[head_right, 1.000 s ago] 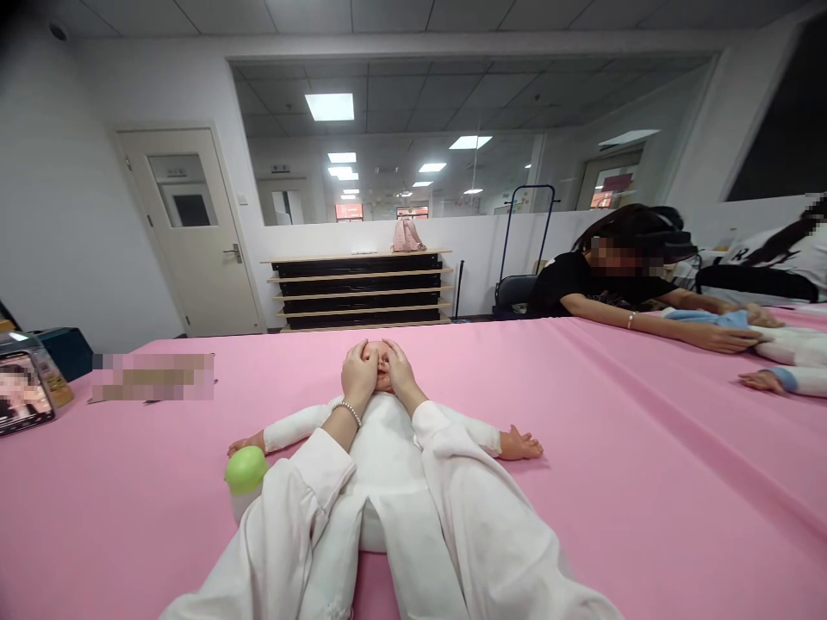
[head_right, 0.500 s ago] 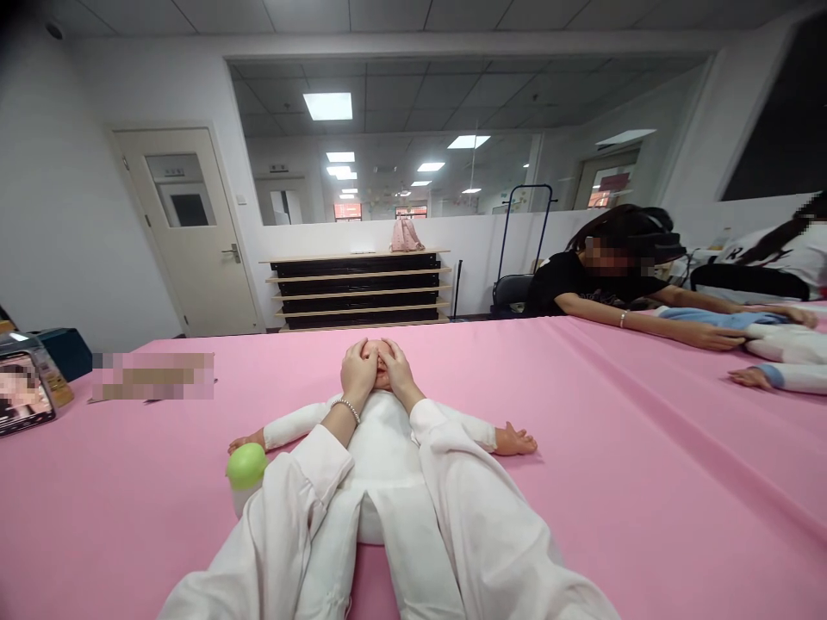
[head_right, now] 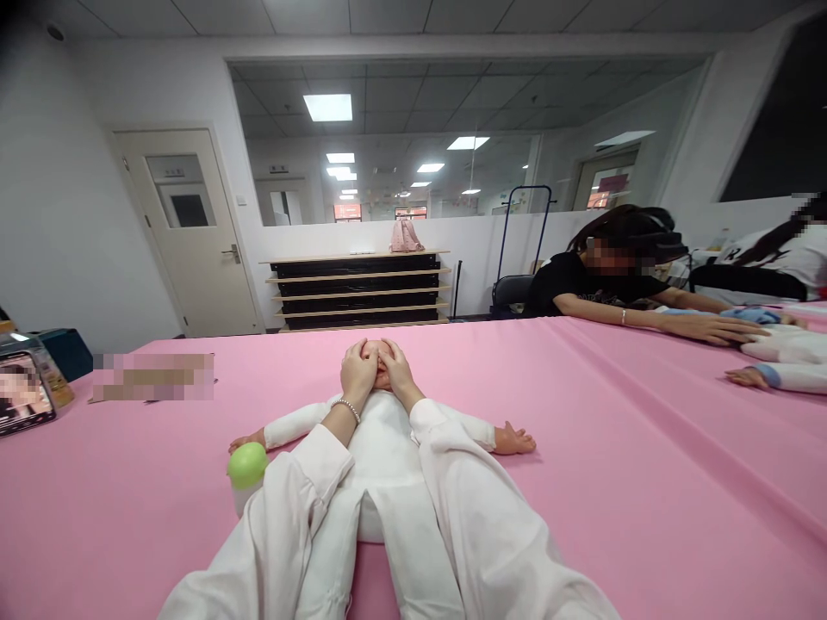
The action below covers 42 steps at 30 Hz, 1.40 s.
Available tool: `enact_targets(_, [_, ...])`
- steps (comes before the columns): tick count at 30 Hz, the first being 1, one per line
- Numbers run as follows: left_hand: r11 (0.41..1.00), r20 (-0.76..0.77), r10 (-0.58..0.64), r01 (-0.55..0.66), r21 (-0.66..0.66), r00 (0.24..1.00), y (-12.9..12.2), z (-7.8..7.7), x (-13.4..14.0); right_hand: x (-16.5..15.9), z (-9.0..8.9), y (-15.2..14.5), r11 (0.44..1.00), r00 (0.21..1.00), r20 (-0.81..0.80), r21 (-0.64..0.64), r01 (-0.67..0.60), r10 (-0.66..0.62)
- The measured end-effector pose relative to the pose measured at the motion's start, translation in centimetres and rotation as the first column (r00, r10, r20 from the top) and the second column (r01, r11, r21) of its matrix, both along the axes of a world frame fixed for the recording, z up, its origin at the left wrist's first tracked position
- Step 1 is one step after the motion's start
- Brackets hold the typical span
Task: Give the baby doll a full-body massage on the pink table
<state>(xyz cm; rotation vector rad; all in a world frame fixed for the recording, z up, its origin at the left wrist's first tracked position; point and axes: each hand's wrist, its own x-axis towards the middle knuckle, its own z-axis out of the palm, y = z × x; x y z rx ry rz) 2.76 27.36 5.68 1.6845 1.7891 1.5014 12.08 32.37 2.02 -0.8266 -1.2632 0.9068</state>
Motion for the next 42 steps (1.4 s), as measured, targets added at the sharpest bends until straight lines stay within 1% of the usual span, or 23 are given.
enact_targets(8, [1.0,0.024,0.011,-0.011,-0.015,1.0,0.1,0.1,0.0,-0.3,0.1,0.3,0.998,0.998,-0.021,-0.019,0.058,-0.059])
enact_targets(14, [1.0,0.006,0.007,-0.007,-0.003,1.0,-0.1,0.1,0.0,-0.1,0.3,-0.4,1.0,1.0,0.016,0.007,0.008,-0.008])
enact_targets(20, [1.0,0.031,0.012,-0.011,-0.022,0.999,0.0,0.1,0.0,-0.2,0.3,-0.2,0.999,0.999,0.013,-0.02,0.041,-0.041])
enact_targets(24, [1.0,0.028,0.019,-0.019,-0.012,0.999,0.3,-0.1,0.0,-0.3,0.1,0.3,0.997,0.997,-0.006,-0.008,0.075,-0.075])
enact_targets(33, [1.0,0.01,0.003,-0.003,-0.003,1.0,0.2,-0.1,-0.1,-0.3,0.7,-0.9,1.0,1.0,0.013,0.012,0.018,-0.018])
enact_targets(38, [1.0,0.02,0.018,-0.018,0.004,1.0,0.5,-0.4,-0.1,-0.4,0.8,-0.7,0.999,1.0,0.004,-0.021,0.024,-0.024])
enact_targets(42, [1.0,0.027,0.016,-0.016,0.0,1.0,0.6,-0.5,-0.1,-0.4,0.7,-0.4,0.998,0.998,-0.013,-0.026,0.061,-0.062])
